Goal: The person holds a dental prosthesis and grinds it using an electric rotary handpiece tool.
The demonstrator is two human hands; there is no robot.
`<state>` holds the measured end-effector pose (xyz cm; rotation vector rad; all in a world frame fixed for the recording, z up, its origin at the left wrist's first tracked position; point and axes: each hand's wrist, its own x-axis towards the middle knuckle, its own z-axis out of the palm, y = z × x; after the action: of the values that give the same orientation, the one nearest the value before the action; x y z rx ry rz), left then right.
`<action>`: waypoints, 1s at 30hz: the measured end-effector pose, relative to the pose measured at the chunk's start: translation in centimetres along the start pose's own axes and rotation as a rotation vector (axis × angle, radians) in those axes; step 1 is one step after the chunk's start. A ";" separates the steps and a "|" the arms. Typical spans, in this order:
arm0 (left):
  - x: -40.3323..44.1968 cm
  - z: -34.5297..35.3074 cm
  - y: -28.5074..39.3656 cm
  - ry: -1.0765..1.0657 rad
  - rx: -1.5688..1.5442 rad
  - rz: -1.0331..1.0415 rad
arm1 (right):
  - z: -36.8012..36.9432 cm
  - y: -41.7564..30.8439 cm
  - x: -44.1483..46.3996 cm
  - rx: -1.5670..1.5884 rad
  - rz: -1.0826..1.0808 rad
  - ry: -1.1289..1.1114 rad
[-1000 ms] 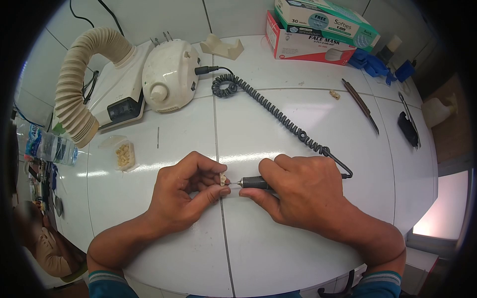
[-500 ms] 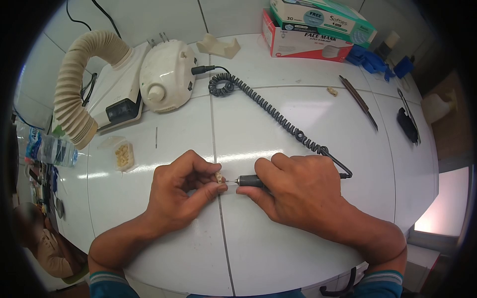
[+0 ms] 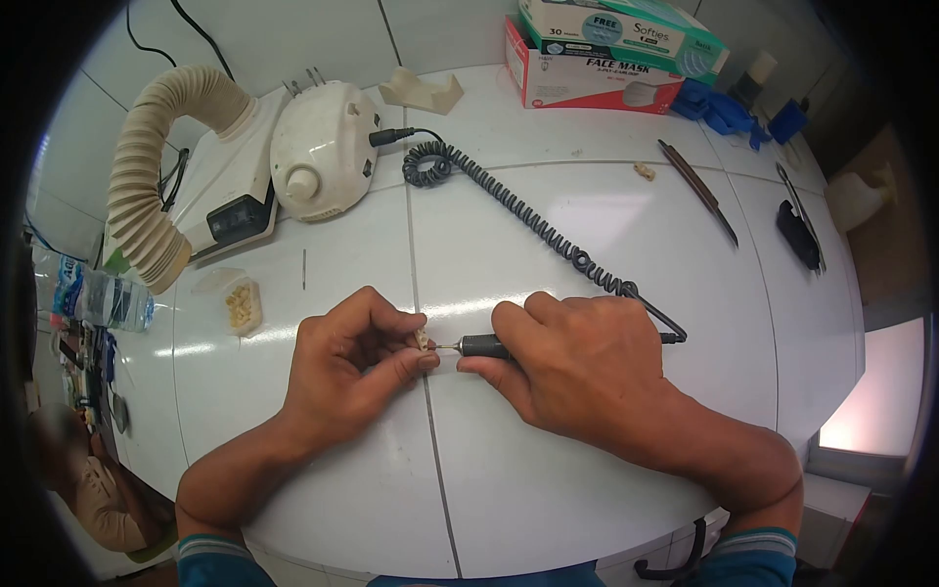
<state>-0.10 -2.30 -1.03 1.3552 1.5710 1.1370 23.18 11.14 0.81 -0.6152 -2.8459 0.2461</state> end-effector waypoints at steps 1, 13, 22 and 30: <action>0.0 0.0 0.0 -0.001 0.000 0.003 | 0.0 0.0 0.0 0.002 -0.006 -0.004; 0.0 0.0 0.2 0.002 0.018 0.011 | -0.3 0.1 0.0 -0.005 -0.007 -0.029; 0.0 -0.1 0.1 -0.010 -0.020 -0.004 | 0.0 0.0 -0.1 0.005 -0.006 0.002; 0.0 -0.1 -0.2 -0.010 -0.031 0.000 | 0.0 0.0 0.0 0.013 0.034 -0.028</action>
<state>-0.23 -2.28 -1.24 1.3384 1.5408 1.1480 23.22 11.14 0.79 -0.6630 -2.8598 0.2803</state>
